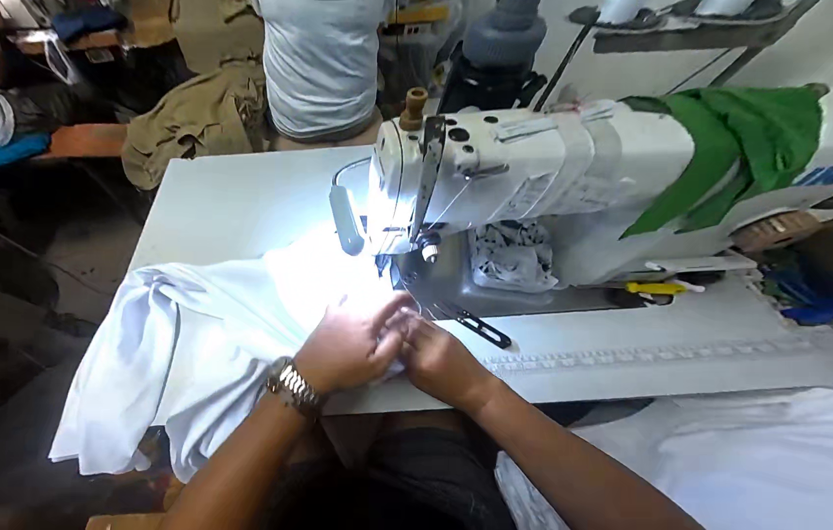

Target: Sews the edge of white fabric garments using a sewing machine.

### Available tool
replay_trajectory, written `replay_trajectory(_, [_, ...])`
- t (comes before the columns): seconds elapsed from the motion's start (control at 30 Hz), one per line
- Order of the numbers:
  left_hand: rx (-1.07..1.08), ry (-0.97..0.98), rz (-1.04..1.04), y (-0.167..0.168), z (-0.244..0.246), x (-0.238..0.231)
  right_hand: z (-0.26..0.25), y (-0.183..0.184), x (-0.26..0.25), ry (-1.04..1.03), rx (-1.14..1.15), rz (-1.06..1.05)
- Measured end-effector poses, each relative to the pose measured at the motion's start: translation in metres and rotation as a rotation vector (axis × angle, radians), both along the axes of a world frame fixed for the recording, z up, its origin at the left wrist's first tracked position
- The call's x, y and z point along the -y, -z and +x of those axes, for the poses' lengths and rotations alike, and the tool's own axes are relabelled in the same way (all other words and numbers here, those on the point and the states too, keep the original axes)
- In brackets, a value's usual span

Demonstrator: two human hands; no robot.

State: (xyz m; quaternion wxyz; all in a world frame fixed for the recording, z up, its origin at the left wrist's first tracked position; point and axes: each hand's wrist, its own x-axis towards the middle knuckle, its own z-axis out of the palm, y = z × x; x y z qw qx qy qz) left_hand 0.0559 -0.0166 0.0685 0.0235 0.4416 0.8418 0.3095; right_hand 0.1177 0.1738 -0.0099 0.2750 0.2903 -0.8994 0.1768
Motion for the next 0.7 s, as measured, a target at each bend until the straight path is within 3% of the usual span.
replay_trajectory(0.13, [-0.033,-0.160,-0.401,0.048,-0.025,-0.007,0.009,0.006,-0.009,-0.021,0.031,0.051])
replay_trajectory(0.3, [-0.140,-0.333,-0.411,0.063,-0.009,-0.001,0.011,0.002,-0.016,-0.049,0.093,0.071])
replay_trajectory(0.7, [-0.145,-0.359,-0.367,0.070,-0.010,-0.007,0.011,0.000,-0.019,-0.058,0.128,-0.013])
